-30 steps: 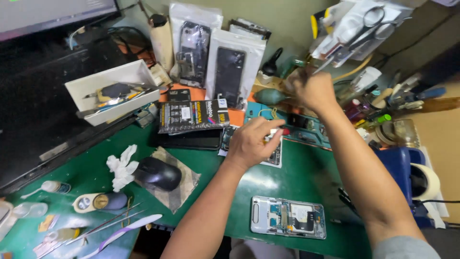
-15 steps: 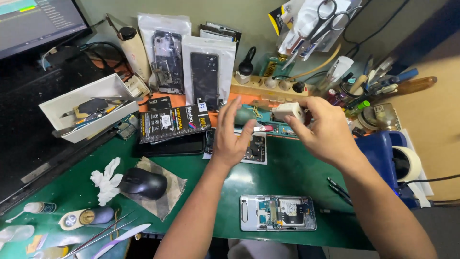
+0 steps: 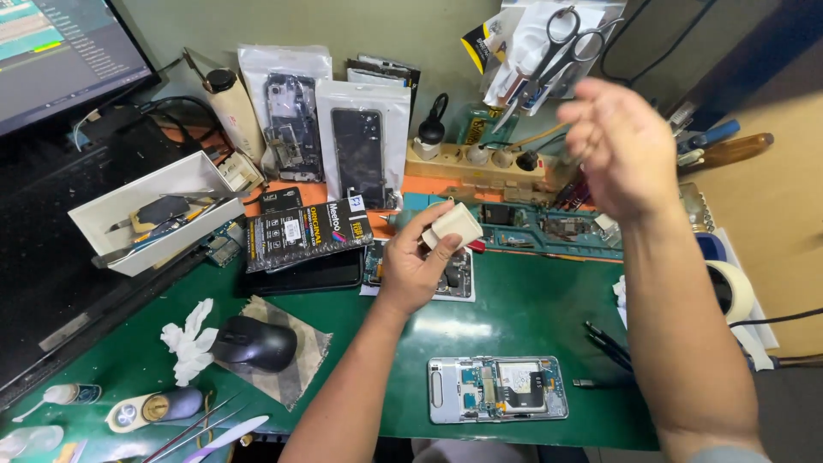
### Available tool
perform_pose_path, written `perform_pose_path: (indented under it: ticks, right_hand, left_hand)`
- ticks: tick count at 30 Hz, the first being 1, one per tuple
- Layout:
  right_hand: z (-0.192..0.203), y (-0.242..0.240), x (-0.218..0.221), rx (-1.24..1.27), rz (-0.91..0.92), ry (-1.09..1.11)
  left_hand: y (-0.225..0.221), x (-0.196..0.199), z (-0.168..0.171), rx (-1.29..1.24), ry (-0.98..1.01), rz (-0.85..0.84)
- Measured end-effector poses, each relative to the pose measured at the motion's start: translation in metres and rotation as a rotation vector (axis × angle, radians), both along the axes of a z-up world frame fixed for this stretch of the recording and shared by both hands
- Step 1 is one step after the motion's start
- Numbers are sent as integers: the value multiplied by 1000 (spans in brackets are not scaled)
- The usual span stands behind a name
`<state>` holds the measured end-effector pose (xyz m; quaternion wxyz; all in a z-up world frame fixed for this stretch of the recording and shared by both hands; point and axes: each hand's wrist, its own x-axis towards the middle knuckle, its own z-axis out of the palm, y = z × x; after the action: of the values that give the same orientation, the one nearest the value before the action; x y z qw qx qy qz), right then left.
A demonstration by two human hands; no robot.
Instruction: Disassembling a smartphone to inspect and test internal components on a repair bench.
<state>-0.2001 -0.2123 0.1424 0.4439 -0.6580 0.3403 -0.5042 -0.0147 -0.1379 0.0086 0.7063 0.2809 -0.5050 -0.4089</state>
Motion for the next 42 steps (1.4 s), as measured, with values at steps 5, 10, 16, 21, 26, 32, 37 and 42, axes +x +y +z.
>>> perform_pose_path:
  ticks: [5, 10, 16, 21, 26, 32, 37, 42]
  right_hand:
    - [28, -90, -9, 98, -349, -865]
    - [32, -110, 1, -6, -122, -915]
    - [27, -113, -6, -66, -13, -871]
    - [22, -112, -4, -75, 29, -838]
    - [21, -118, -4, -262, -31, -736]
    - [24, -126, -3, -224, -115, -895]
    - [4, -150, -52, -271, -306, -918]
    - [-2, -89, -72, -42, -260, -710]
  left_hand:
    - [7, 2, 12, 74, -351, 221]
    - [6, 3, 11, 40, -372, 240]
    - [8, 2, 13, 51, -385, 217]
    - [7, 2, 12, 34, -391, 242]
    - [7, 2, 11, 34, -405, 251]
    - [9, 5, 13, 7, -401, 260]
    - [10, 6, 11, -64, -420, 265]
    - [11, 1, 10, -69, -456, 218]
